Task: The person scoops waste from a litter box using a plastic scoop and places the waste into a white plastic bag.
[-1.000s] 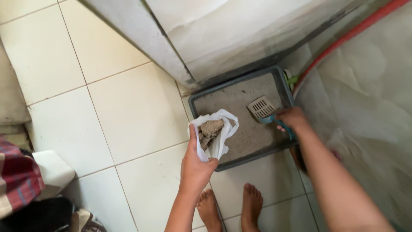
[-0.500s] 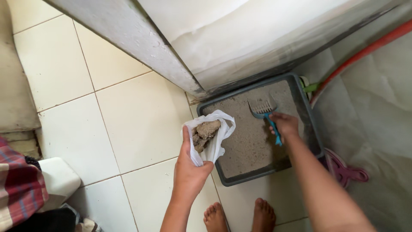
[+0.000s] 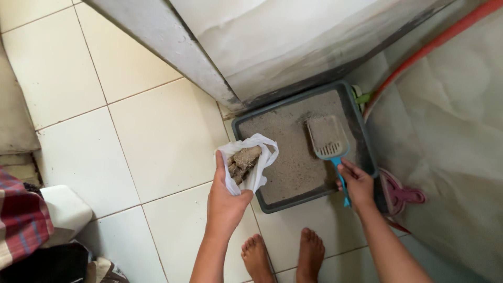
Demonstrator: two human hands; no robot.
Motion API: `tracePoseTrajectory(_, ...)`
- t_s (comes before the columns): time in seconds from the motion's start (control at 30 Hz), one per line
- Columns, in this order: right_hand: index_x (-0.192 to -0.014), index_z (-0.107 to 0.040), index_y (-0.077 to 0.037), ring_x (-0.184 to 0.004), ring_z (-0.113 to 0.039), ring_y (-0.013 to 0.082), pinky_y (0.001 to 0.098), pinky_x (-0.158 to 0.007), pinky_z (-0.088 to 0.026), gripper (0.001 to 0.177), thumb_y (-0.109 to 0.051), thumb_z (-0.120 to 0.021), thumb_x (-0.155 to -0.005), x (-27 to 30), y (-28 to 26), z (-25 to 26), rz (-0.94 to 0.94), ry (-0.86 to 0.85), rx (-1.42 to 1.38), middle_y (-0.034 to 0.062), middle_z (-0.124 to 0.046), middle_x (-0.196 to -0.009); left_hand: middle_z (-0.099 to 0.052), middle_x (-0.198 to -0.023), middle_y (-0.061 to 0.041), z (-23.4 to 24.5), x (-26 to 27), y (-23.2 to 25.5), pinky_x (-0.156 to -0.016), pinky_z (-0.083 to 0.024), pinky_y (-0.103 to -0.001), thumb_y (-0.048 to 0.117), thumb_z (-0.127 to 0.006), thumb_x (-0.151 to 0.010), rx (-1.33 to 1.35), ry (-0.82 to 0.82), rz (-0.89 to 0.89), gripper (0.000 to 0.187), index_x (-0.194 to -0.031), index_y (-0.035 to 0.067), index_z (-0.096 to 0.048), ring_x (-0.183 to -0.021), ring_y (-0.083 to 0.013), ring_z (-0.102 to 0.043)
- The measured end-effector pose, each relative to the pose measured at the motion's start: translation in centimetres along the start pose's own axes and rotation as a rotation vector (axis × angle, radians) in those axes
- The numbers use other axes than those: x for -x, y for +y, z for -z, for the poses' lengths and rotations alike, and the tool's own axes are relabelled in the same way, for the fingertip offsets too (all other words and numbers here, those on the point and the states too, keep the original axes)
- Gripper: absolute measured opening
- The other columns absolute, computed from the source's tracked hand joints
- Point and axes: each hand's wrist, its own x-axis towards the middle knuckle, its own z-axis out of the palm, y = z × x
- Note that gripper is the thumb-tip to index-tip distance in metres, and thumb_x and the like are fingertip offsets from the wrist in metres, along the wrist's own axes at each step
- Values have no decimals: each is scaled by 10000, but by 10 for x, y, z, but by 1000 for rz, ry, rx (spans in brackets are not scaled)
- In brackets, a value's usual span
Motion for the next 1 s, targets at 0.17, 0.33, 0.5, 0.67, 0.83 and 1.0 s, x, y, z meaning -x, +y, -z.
tracePoseTrajectory(0.17,-1088,-616,-60,-493,-482,100,237,-419,-379,333,-134,-645,-765,17,-6,12,49,4,-10,23,-566,-696,-524,-1206,-97,6,12,10,-808,-418,-204,-20,-557,-562,-124,30,139,963,-1386,161,-92,-1022,-162,-564)
tracePoseTrajectory(0.33,-1095,-610,-87,-499,-478,86,229,-430,-401,326,-147,-624,-775,29,-15,19,57,-44,64,14,-577,-722,-522,-1204,-114,6,18,10,-816,-408,-203,-30,-570,-556,-38,29,27,964,-1383,130,-100,-1036,-160,-551)
tracePoseTrajectory(0.5,-1065,-628,-73,-488,-483,94,240,-421,-400,326,-149,-646,-749,43,-26,21,7,-113,113,20,-589,-730,-524,-1202,-89,11,23,8,-785,-432,-210,-15,-571,-569,-148,40,145,957,-1387,164,-108,-994,-158,-570)
tracePoseTrajectory(0.67,-1056,-631,-62,-484,-485,96,235,-425,-398,329,-162,-661,-744,56,-37,22,15,-102,120,21,-594,-736,-544,-1179,-113,10,27,5,-814,-421,-208,-15,-594,-551,-46,21,88,977,-1386,162,-119,-1024,-168,-563)
tracePoseTrajectory(0.83,-1065,-622,-85,-476,-471,81,220,-422,-396,327,-171,-637,-750,61,-49,25,27,-137,137,7,-615,-759,-537,-1183,-116,11,30,8,-811,-420,-219,1,-608,-550,-113,1,59,986,-1382,161,-103,-1030,-182,-564)
tracePoseTrajectory(1.0,-1060,-639,-81,-475,-475,89,231,-411,-390,332,-148,-657,-735,68,-61,29,28,-163,208,19,-601,-758,-567,-1136,-126,9,31,13,-794,-441,-235,32,-604,-558,-213,-15,108,985,-1385,172,-87,-981,-212,-595)
